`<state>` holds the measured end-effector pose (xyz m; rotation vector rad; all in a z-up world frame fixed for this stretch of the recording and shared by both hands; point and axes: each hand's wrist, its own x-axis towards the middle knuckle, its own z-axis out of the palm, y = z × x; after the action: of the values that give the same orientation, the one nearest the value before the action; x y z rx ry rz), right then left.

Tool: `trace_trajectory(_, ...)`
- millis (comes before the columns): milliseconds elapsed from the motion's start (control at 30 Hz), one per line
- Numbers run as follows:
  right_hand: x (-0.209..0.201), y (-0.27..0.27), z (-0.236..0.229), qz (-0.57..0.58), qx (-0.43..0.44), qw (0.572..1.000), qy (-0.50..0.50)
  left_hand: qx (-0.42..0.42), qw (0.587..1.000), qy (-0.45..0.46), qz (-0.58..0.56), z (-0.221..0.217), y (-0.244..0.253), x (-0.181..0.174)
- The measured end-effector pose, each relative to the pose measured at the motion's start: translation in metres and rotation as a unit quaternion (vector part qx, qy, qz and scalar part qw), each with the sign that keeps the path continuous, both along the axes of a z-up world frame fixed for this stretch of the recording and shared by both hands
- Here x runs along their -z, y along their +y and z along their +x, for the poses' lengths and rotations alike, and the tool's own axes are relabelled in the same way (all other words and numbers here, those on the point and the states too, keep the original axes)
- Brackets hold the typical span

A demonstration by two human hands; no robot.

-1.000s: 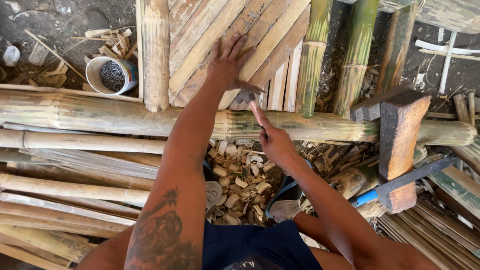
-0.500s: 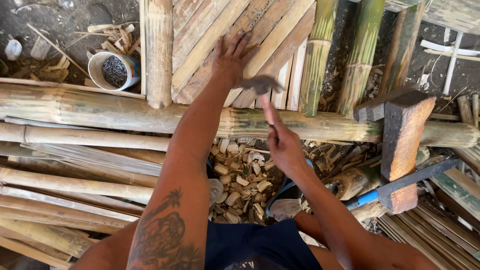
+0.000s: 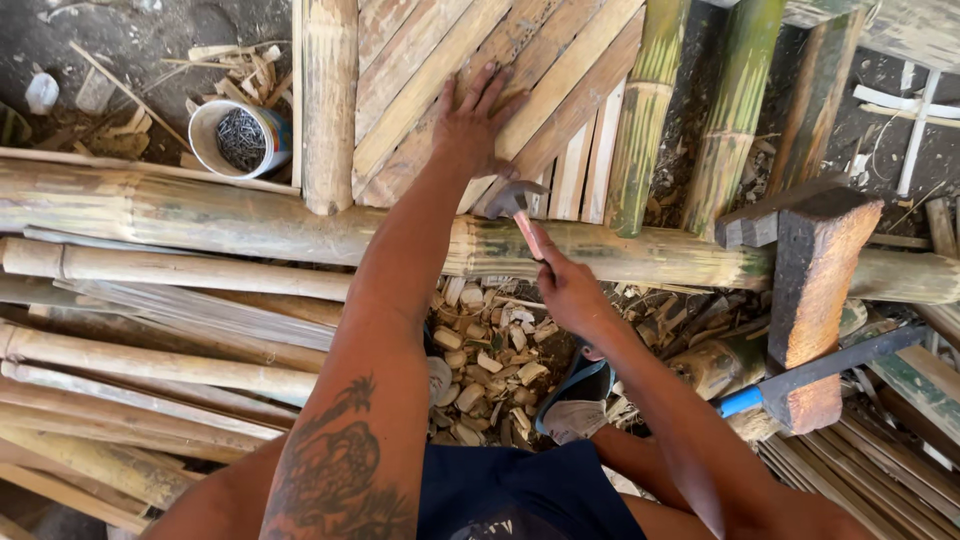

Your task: The person cuts bamboo strips with a hand saw, places them into a bamboo frame, and secures them with nails using a hammer. The process is repeated multiple times to build up the structure.

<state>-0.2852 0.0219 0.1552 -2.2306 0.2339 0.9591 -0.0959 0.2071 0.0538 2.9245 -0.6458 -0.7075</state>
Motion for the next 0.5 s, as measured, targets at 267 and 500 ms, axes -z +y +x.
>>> trace_trajectory(267, 0.007, 0.005, -0.005, 0.083, 0.059, 0.983, -0.153, 0.000, 1.000, 0.018, 0.005, 0.001, 0.000, -0.003)
trace_trajectory(500, -0.011, 0.005, 0.007, 0.052, 0.015, 0.992, -0.111, -0.008, 0.999, 0.040, 0.009, -0.001, 0.003, -0.007)
